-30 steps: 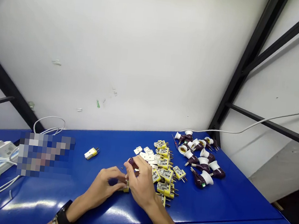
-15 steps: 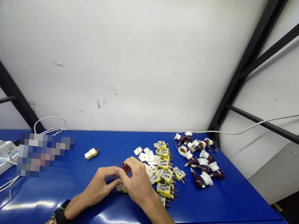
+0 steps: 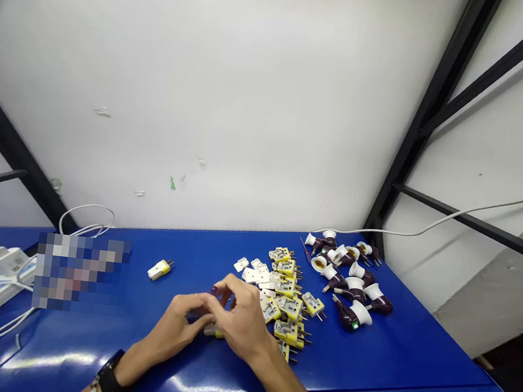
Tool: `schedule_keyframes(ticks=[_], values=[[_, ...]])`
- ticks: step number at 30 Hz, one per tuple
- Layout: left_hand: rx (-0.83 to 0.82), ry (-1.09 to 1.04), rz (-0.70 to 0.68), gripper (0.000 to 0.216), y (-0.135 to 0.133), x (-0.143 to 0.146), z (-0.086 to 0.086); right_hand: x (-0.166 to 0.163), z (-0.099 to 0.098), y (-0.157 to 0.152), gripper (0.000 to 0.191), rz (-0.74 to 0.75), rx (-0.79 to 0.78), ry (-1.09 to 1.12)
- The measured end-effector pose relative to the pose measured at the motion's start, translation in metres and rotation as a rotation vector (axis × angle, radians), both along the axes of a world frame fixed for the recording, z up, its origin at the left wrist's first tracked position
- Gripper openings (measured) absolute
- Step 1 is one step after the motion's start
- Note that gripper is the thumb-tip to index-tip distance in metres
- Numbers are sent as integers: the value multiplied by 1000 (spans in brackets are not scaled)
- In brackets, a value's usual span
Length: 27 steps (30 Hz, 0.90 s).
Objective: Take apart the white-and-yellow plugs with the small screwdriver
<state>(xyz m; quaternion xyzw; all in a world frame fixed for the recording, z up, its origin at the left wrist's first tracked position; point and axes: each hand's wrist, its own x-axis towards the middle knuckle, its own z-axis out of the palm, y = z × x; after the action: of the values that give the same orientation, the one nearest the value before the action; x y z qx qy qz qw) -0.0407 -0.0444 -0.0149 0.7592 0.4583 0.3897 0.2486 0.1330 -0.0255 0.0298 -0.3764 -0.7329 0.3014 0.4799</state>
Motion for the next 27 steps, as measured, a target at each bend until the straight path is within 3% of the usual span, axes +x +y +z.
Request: schedule_keyframes(ticks=[5,10,14,17,20,24,27], values=[[60,26,-9,18,1,-1,-4,2,-1,-2,21,100,70,-30],[94,37,-60,21,1,-2,-1,3,-2,-3,3,-26,182,-51],[104,44,-70,21,1,-2,1,5,-2,-2,18,51,200,-54],[91,54,-75,21,1,-3,0,5,-2,-1,14,27,247,-81],[103,63,-72,21,1,-3,-3,4,-1,-1,5,-27,230,-73],[111,73,-76,22,1,-4,-7,3,0,-1,15,50,151,-71],[111,69,-78,21,1,-5,-8,3,0,-2,10,27,194,-109]])
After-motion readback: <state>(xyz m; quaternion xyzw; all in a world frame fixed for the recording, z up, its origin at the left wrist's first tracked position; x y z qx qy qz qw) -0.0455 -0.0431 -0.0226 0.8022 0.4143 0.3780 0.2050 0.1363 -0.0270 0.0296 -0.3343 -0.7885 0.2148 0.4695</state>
